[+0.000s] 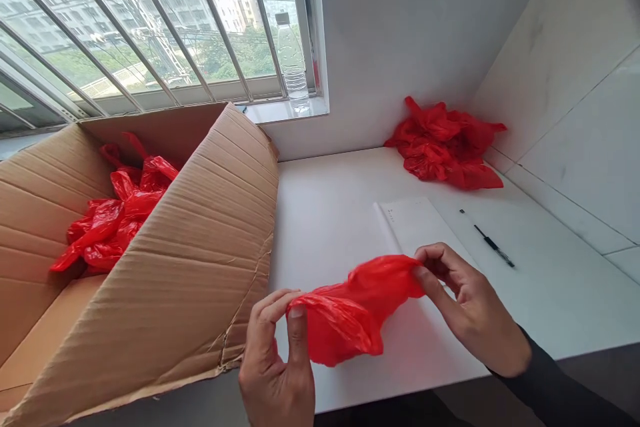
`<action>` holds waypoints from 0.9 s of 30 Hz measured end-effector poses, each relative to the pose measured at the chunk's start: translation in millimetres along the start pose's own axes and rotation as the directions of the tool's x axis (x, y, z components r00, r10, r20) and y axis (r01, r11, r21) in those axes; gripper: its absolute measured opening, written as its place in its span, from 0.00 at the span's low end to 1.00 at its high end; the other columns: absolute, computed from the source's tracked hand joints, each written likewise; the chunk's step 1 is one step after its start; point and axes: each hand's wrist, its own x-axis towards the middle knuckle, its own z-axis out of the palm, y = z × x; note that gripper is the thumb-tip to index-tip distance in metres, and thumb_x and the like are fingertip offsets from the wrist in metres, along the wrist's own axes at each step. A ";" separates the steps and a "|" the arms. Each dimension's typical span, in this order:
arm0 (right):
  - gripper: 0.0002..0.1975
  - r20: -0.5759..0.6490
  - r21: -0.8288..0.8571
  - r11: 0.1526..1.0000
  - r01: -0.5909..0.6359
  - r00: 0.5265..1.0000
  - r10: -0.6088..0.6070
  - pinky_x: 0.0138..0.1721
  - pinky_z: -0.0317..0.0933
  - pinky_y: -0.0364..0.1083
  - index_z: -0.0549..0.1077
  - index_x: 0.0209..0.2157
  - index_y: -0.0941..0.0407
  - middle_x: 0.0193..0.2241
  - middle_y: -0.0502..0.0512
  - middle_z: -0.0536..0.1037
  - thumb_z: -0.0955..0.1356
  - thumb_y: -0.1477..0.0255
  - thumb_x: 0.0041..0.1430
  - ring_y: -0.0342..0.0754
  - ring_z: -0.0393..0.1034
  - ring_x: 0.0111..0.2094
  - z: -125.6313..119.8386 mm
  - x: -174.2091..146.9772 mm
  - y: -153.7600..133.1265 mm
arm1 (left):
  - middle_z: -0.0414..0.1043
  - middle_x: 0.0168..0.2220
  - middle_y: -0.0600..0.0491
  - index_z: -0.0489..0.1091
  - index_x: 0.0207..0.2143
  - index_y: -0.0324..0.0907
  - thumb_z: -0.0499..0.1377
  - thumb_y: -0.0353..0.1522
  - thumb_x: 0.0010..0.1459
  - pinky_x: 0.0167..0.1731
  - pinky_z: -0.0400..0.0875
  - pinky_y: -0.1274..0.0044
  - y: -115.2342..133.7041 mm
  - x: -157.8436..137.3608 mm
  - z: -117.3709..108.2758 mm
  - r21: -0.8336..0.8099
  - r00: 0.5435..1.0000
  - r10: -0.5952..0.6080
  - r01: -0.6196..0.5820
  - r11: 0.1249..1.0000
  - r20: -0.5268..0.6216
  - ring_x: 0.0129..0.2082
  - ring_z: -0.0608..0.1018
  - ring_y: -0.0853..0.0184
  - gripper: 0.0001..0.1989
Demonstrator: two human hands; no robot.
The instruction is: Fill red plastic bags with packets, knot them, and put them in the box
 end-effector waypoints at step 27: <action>0.21 -0.511 0.048 0.985 0.166 0.851 -0.118 0.48 0.72 0.52 0.66 0.49 0.40 0.46 0.50 0.74 0.72 0.57 0.55 0.52 0.72 0.50 -17.8 -44.3 -20.5 | 0.73 0.37 0.56 0.70 0.40 0.47 0.68 0.42 0.51 0.32 0.70 0.78 61.0 -2.8 13.7 -0.011 0.991 -0.118 0.118 0.993 0.064 0.29 0.75 0.69 0.17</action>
